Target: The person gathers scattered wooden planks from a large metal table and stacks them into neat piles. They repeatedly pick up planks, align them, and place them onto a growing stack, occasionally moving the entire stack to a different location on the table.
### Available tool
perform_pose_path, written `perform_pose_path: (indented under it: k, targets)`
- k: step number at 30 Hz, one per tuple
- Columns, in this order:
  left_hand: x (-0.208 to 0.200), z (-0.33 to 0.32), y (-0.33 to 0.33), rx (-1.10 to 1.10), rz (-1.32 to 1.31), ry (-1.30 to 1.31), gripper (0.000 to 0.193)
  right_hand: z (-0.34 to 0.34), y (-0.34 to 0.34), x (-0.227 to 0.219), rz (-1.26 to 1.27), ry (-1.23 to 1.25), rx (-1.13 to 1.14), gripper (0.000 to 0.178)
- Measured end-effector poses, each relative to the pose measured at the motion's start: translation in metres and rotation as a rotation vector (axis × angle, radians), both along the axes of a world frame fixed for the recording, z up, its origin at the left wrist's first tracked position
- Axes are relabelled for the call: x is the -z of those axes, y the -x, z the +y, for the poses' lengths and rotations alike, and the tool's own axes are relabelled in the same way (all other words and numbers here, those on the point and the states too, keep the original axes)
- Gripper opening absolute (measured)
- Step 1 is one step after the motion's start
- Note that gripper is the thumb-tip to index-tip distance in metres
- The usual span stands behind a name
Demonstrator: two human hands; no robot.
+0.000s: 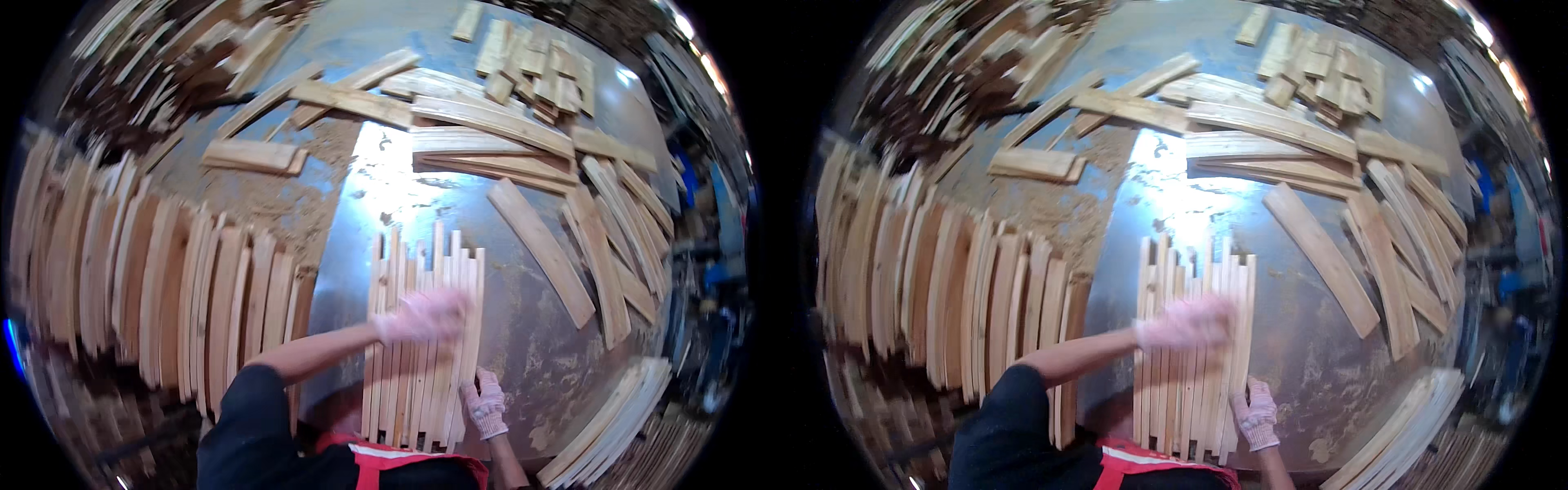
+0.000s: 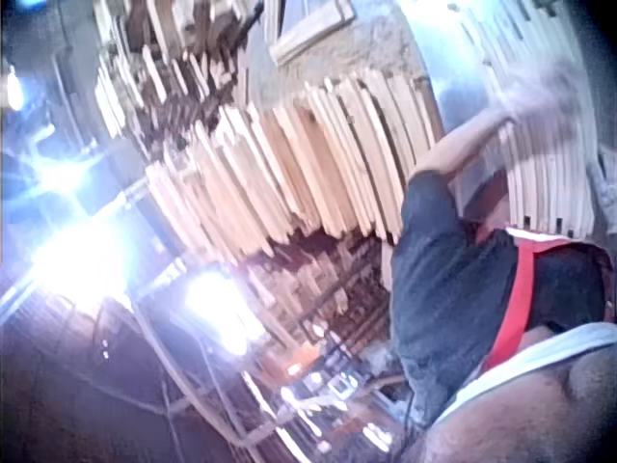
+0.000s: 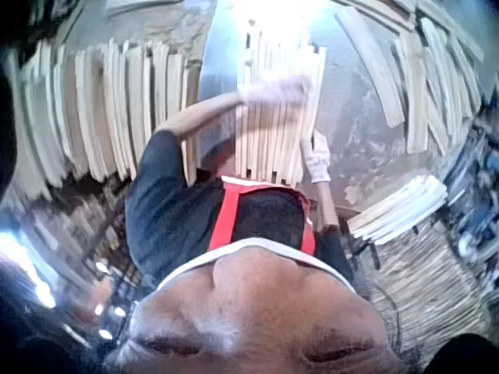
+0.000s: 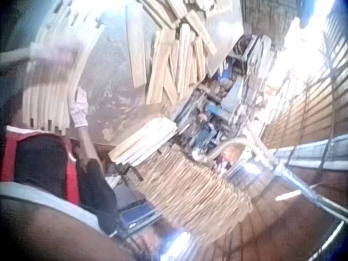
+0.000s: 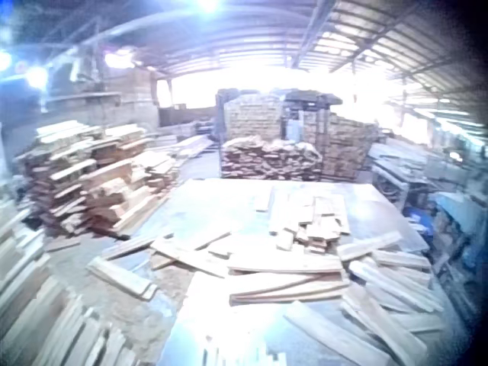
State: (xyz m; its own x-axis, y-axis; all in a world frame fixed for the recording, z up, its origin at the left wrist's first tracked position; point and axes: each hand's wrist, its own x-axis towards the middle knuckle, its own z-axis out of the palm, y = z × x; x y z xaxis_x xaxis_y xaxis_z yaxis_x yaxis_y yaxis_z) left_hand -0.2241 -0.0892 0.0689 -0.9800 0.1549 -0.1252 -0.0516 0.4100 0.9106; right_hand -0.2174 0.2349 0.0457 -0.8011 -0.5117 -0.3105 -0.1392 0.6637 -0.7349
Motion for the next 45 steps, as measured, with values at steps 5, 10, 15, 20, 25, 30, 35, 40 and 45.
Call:
perform_pose_path:
  k: [5,10,15,20,25,30,35,40,45]
  targets:
    - [0.067,-0.265,0.024,-1.157,0.058,0.457,0.058,-0.007,0.067,0.008,0.150,-0.203,-0.259,0.041]
    - [0.132,-0.460,0.050,-1.268,-0.458,1.219,0.085,-0.047,0.249,0.023,0.587,-0.445,-0.161,0.090]
    - [0.155,-0.512,0.091,-1.397,-0.705,0.831,0.084,-0.064,0.334,0.035,0.407,-0.755,-0.078,0.105]
    - [0.178,-0.541,0.064,-1.599,-0.790,0.810,0.081,-0.023,0.301,0.026,0.449,-0.824,-0.079,0.108]
    - [0.200,-0.551,0.041,-1.654,-0.854,0.807,0.084,0.072,0.358,0.022,0.761,-0.876,0.033,0.113]
    - [0.171,-0.508,0.002,-1.528,-0.733,0.430,0.059,0.093,0.421,0.032,0.462,-1.005,0.109,0.115]
    - [0.125,-0.429,-0.008,-1.566,-0.120,-0.152,0.035,0.076,0.445,0.018,0.281,-0.986,0.338,0.111]
    - [-0.008,-0.377,-0.030,-1.510,0.024,-1.018,0.029,0.103,0.401,0.014,0.069,-0.893,0.311,0.107]
    - [-0.086,-0.255,-0.143,-1.492,0.105,-0.905,0.056,0.173,0.315,0.024,-0.298,-0.198,0.425,0.080]
